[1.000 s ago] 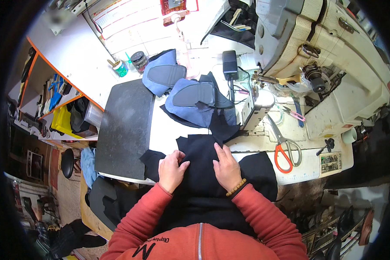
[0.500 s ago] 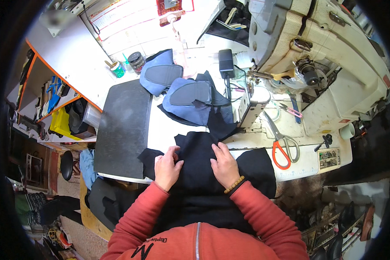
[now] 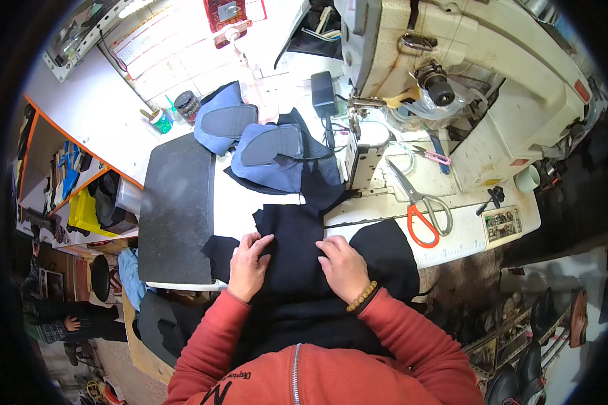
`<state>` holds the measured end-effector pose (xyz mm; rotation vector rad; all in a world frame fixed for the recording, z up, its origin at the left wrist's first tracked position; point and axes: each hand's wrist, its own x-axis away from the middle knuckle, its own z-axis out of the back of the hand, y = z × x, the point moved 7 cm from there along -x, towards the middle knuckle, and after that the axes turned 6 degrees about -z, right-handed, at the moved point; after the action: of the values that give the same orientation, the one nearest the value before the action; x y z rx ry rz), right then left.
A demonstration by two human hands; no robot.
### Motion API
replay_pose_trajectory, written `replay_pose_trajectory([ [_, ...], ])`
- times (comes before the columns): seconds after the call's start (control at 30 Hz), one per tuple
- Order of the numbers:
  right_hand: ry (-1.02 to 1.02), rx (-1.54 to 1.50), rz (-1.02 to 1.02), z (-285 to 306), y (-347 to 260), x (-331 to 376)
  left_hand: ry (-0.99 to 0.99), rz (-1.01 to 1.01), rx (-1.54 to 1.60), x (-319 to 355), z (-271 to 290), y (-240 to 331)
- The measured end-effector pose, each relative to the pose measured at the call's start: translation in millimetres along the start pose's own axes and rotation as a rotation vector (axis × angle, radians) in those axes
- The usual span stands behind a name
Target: The person handles black and blue shoe components on a worktable, unfolding and smoothing a large black fabric piece, then picking up and inspecting a blue shoe upper. The person repeatedly aligns and adjusts the parts without using a tool.
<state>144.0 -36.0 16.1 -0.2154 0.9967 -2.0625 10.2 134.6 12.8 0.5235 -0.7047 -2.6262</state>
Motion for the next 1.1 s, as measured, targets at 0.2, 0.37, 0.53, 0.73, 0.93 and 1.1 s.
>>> replay_pose_trajectory([
  [0.2, 0.012, 0.213, 0.118, 1, -10, 10, -0.106, 0.059, 0.065, -3, 2, -7],
  [0.37, -0.001, 0.267, 0.158, -2, -12, 7, -0.134, -0.010, 0.117, -8, 8, -5],
  [0.53, 0.000, 0.255, 0.171, 0, -15, 5, -0.133, -0.015, 0.127, -7, 10, -4],
  [0.73, -0.035, 0.227, 0.197, -1, -19, 8, -0.183, 0.064, 0.215, -5, 9, -12],
  [0.93, -0.080, 0.285, 0.203, -4, -23, 14, -0.106, 0.005, 0.248, -5, 9, -15],
  [1.1, -0.100, 0.323, 0.197, -7, -22, 14, -0.047, -0.025, 0.156, 0, 6, -14],
])
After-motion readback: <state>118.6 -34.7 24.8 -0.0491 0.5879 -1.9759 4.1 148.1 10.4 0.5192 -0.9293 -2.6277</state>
